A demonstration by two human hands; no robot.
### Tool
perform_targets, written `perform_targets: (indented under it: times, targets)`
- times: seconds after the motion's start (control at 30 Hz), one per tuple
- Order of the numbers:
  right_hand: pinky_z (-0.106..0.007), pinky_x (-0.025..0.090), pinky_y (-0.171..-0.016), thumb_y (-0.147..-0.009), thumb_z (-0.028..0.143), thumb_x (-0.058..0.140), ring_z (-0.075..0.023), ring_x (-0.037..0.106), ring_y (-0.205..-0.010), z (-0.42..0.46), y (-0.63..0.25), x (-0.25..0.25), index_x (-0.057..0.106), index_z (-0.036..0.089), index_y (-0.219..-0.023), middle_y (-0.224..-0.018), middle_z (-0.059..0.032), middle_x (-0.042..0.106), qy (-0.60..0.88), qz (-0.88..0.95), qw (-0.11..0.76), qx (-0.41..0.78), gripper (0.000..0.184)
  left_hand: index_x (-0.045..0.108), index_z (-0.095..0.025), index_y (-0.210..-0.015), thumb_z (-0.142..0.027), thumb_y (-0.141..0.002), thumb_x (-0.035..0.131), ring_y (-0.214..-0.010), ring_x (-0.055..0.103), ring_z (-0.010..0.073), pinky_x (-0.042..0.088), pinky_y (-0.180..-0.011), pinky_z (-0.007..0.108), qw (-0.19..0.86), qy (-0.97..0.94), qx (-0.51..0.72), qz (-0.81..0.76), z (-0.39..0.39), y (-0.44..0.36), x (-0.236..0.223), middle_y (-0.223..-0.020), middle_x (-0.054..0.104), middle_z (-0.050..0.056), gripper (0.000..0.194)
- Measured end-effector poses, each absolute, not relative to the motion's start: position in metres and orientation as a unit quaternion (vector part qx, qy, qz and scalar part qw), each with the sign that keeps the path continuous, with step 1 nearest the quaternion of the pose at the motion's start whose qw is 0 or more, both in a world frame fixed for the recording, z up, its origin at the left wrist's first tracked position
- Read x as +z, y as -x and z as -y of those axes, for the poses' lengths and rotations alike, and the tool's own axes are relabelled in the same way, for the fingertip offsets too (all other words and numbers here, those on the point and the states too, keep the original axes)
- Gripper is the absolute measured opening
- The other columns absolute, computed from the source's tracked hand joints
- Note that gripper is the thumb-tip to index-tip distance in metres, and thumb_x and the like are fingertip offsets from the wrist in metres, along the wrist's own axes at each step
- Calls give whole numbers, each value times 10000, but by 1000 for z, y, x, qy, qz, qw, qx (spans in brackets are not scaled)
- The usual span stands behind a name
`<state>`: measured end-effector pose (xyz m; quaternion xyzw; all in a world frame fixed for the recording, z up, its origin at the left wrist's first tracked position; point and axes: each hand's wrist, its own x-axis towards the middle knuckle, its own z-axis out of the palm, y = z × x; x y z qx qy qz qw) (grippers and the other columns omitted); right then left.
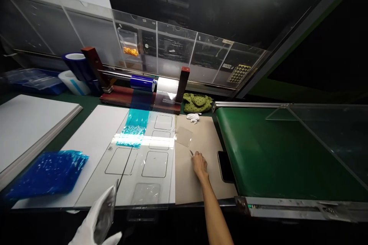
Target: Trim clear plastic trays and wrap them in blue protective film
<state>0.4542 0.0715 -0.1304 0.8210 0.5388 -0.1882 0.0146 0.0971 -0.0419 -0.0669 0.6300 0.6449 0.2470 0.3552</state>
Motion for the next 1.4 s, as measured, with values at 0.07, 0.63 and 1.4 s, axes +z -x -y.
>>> perform_targets:
  times: [0.07,0.63,1.4]
  targets:
    - [-325,445,-714,-935,227,294,-228,612,-819,-51,-445,-117,521,124,-1048,-855,-126,616,-820,-534,0,-204,273,193,-223,-1417,-590,-634,622,-1257,422,352,427,-990,522,357,-645,251,-627,44,-89,-54,-1364,442,140,965]
    - [-187,366,-486,-250,603,828,-77,365,-589,131,-209,54,501,197,-765,-655,68,396,-472,-620,-318,-540,733,76,-215,-1429,-538,-549,731,-1275,360,362,353,-1051,491,252,-859,257,-363,102,-15,31,-1404,297,156,1144]
    - [-195,254,-449,-353,678,760,-77,269,-590,164,-182,43,504,180,-721,-617,65,283,-462,-671,-309,-490,670,67,-234,-1438,-542,-567,708,-1253,372,365,400,-1007,484,216,-900,199,-322,119,11,56,-1368,348,153,1124]
